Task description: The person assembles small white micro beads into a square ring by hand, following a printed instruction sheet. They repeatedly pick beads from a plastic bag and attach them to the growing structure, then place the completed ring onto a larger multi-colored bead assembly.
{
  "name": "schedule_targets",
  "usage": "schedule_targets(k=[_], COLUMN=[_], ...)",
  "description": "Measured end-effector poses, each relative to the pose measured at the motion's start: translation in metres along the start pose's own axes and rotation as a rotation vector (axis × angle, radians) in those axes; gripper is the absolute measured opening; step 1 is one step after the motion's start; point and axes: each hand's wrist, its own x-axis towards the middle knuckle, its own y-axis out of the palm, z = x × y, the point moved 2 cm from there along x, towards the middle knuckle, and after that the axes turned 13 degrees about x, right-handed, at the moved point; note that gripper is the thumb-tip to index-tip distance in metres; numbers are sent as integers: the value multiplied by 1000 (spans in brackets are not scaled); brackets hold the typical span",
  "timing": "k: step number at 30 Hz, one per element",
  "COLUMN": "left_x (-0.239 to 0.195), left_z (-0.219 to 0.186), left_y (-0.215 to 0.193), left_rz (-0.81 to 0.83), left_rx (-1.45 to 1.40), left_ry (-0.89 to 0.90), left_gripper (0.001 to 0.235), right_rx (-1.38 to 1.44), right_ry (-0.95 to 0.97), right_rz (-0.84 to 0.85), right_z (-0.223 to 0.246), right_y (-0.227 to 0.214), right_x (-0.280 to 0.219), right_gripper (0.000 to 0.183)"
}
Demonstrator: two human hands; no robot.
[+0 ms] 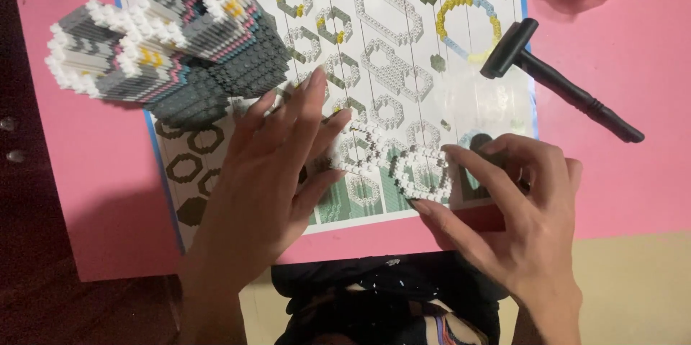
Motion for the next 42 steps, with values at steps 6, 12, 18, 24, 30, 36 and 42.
schedule_targets(k=[6, 12, 18, 24, 30, 36, 42], left_x=[-7, -17, -19, -20, -23, -20, 0], left_z=[6, 13, 12, 9, 3, -15, -51], left_y=[11, 20, 21, 16, 11, 20, 37], left_rz=[2, -23, -81, -123, -157, -359, -317], left_rx=[-130, -358, -341, -319, -350, -180, 38], left_ry=[8, -57, -84, -103, -52, -79, 73], left_gripper=[86, 104, 102, 96, 97, 58, 54], right_rx=[-17, -70, -65, -52, -73, -35, -13], right_ry=[-57, -70, -49, -73, -119, -141, -56], right_rz=[-1, -17, -31, -27, -89, -150, -86], right_z=[-2, -4, -4, -3, -5, -5, -2], right_y=[5, 8, 8, 8, 8, 6, 5], right_x=[5, 7, 6, 8, 2, 0, 5], right_gripper=[65, 74, 87, 83, 90, 94, 89])
